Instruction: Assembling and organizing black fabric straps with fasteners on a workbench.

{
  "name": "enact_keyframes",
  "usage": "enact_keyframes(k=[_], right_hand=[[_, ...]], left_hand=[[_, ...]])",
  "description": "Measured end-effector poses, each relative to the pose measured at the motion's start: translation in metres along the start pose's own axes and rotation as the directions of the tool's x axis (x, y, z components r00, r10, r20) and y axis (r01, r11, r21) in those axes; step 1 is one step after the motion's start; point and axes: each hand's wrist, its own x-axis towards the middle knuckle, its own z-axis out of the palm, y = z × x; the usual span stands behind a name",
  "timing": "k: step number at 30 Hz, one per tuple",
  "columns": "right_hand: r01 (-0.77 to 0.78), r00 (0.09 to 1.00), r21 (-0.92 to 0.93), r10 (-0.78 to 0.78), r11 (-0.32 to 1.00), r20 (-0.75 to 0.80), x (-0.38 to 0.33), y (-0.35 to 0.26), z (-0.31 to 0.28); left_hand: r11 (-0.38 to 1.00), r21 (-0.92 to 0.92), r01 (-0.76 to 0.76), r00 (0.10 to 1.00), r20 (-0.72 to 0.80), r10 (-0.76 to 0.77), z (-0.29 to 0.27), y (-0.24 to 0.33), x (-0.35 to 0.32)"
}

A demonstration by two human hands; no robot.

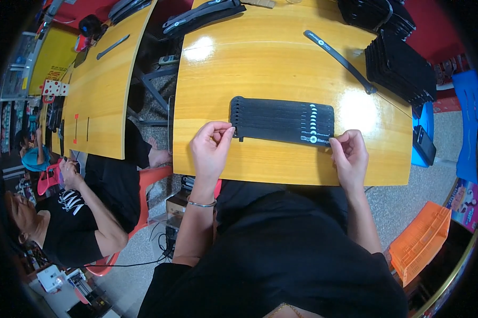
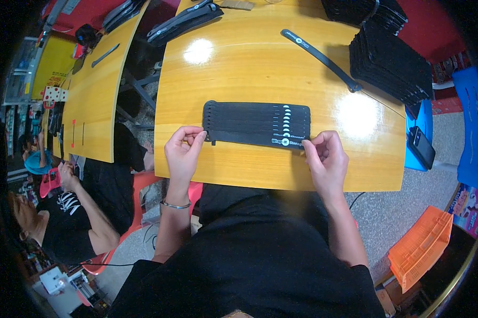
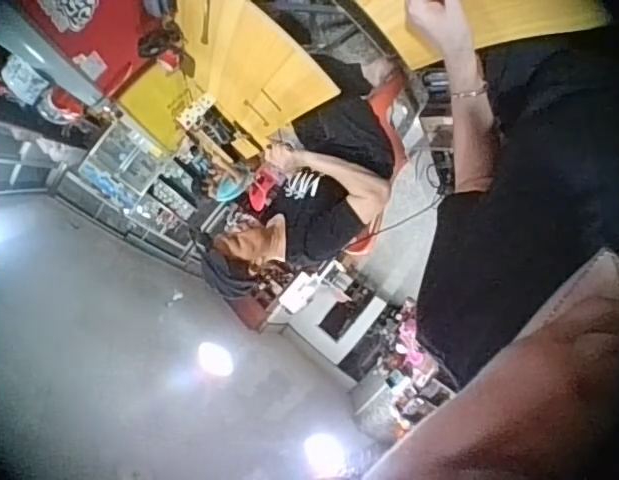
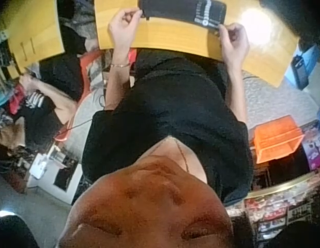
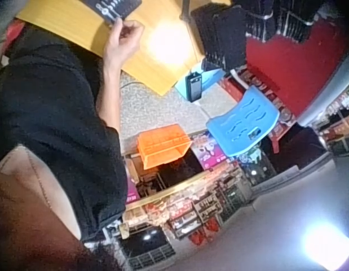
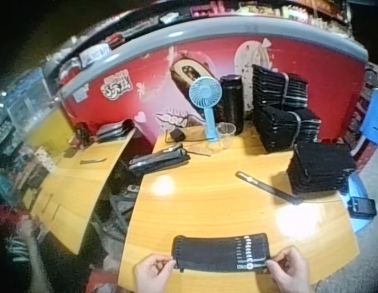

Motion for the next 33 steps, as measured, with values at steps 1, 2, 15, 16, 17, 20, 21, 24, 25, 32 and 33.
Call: enact_keyframes(k=[1, 2, 15, 16, 17, 20, 21, 24, 25, 32, 33], right_hand=[[-0.005, 1.0, -0.025, 0.005, 1.0, -0.008, 0.0, 0.0, 0.0], [-0.006, 1.0, -0.027, 0.006, 1.0, -0.012, 0.0, 0.0, 0.0], [-0.009, 0.999, -0.145, 0.004, 0.989, -0.035, 0.003, -0.004, 0.004], [0.004, 0.999, -0.154, -0.011, 0.988, -0.039, 0.003, -0.003, 0.004], [0.004, 0.999, -0.155, -0.01, 0.988, -0.04, 0.003, -0.003, 0.005], [0.014, 0.999, -0.166, -0.022, 0.986, -0.046, 0.002, -0.003, 0.005], [0.012, 0.999, -0.179, -0.02, 0.984, -0.043, 0.002, -0.004, 0.005], [0.018, 0.999, -0.201, -0.026, 0.979, -0.039, 0.002, -0.007, 0.006], [0.026, 0.999, -0.21, -0.035, 0.977, -0.038, 0.002, -0.007, 0.006], [0.027, 0.999, -0.234, -0.037, 0.972, -0.037, 0.003, -0.008, 0.006], [0.032, 0.998, -0.234, -0.042, 0.972, -0.036, 0.003, -0.009, 0.006]], left_hand=[[1.0, 0.001, 0.002, 1.0, -0.003, -0.002, 0.001, -0.001, 0.0], [1.0, 0.002, 0.005, 1.0, -0.005, -0.005, 0.001, -0.001, 0.0], [1.0, 0.027, 0.004, 1.0, -0.007, -0.004, 0.002, 0.002, -0.001], [1.0, 0.02, 0.004, 1.0, -0.005, -0.004, 0.002, 0.001, 0.0], [1.0, 0.013, 0.004, 1.0, -0.003, -0.004, 0.002, 0.001, 0.0], [0.999, 0.038, -0.007, 1.0, -0.004, 0.008, 0.002, 0.0, 0.0], [0.999, 0.038, -0.007, 1.0, -0.003, 0.007, 0.001, 0.0, -0.001], [0.999, 0.033, -0.004, 1.0, 0.004, 0.004, 0.001, 0.001, -0.001], [1.0, 0.026, 0.002, 1.0, 0.001, -0.002, 0.001, 0.001, -0.001], [0.999, 0.041, -0.003, 1.0, -0.004, 0.003, 0.001, 0.0, -0.001], [0.999, 0.04, -0.003, 1.0, -0.003, 0.003, 0.001, 0.001, -0.001]])
